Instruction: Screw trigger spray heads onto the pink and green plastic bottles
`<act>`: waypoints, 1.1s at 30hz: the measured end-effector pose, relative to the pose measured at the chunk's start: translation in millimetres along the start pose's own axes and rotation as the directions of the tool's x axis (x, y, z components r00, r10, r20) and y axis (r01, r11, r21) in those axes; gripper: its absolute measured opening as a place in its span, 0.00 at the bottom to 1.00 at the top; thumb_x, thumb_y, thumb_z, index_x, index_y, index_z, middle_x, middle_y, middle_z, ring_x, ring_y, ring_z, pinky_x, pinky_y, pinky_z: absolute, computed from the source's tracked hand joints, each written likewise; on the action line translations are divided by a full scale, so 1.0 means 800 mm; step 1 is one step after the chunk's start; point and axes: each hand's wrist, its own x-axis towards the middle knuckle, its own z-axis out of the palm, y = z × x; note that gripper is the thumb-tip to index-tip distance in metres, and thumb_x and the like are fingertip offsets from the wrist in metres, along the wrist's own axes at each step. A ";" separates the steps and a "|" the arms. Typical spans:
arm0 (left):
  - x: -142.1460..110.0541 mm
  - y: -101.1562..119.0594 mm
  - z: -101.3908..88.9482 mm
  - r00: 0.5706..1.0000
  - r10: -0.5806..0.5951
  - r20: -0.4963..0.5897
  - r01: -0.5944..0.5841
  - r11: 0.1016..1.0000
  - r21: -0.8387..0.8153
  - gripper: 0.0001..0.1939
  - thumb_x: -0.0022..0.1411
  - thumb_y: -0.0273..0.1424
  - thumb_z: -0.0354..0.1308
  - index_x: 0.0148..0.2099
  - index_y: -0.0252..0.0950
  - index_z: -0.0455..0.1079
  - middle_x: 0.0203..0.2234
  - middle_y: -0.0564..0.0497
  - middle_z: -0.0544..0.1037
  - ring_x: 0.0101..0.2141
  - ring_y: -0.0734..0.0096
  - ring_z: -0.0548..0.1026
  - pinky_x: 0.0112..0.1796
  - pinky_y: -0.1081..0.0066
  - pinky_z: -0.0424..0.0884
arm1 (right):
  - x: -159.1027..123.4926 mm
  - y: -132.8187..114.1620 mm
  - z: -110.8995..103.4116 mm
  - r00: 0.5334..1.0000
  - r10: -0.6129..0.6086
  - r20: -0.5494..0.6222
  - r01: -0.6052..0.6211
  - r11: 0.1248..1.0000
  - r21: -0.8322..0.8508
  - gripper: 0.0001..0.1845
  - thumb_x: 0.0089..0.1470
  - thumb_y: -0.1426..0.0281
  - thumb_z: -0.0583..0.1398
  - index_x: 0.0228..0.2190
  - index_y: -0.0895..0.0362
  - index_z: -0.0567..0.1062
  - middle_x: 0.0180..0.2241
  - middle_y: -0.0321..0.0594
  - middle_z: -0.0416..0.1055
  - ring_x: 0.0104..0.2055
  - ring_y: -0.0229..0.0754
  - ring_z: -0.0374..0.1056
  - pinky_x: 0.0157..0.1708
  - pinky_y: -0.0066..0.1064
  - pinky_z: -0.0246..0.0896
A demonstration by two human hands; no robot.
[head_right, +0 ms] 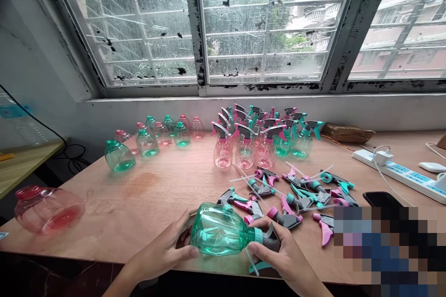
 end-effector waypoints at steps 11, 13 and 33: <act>0.000 0.000 0.004 1.000 -0.012 0.028 0.016 0.991 -0.134 0.44 0.60 0.34 0.68 0.71 0.46 0.48 0.46 0.49 0.71 0.46 0.60 0.72 0.48 0.65 0.71 | 0.002 0.003 0.001 1.000 0.000 -0.006 0.000 0.999 0.039 0.23 0.47 0.56 0.73 0.39 0.56 0.75 0.22 0.31 0.74 0.23 0.41 0.73 0.25 0.29 0.70; 0.000 0.000 0.002 0.998 -0.001 0.057 0.009 0.990 -0.143 0.47 0.57 0.35 0.70 0.71 0.45 0.49 0.47 0.49 0.72 0.47 0.58 0.72 0.50 0.62 0.71 | 0.002 0.004 0.002 1.000 -0.004 -0.007 0.004 1.000 0.026 0.22 0.47 0.57 0.73 0.38 0.57 0.76 0.22 0.31 0.73 0.23 0.41 0.73 0.25 0.29 0.70; -0.006 -0.015 0.002 1.000 -0.016 0.014 0.016 0.998 -0.058 0.55 0.57 0.32 0.69 0.75 0.48 0.36 0.57 0.46 0.70 0.54 0.54 0.71 0.58 0.57 0.67 | 0.003 -0.002 0.004 1.000 0.001 -0.019 0.000 0.999 0.041 0.24 0.46 0.55 0.72 0.38 0.57 0.76 0.20 0.32 0.74 0.23 0.42 0.71 0.24 0.30 0.69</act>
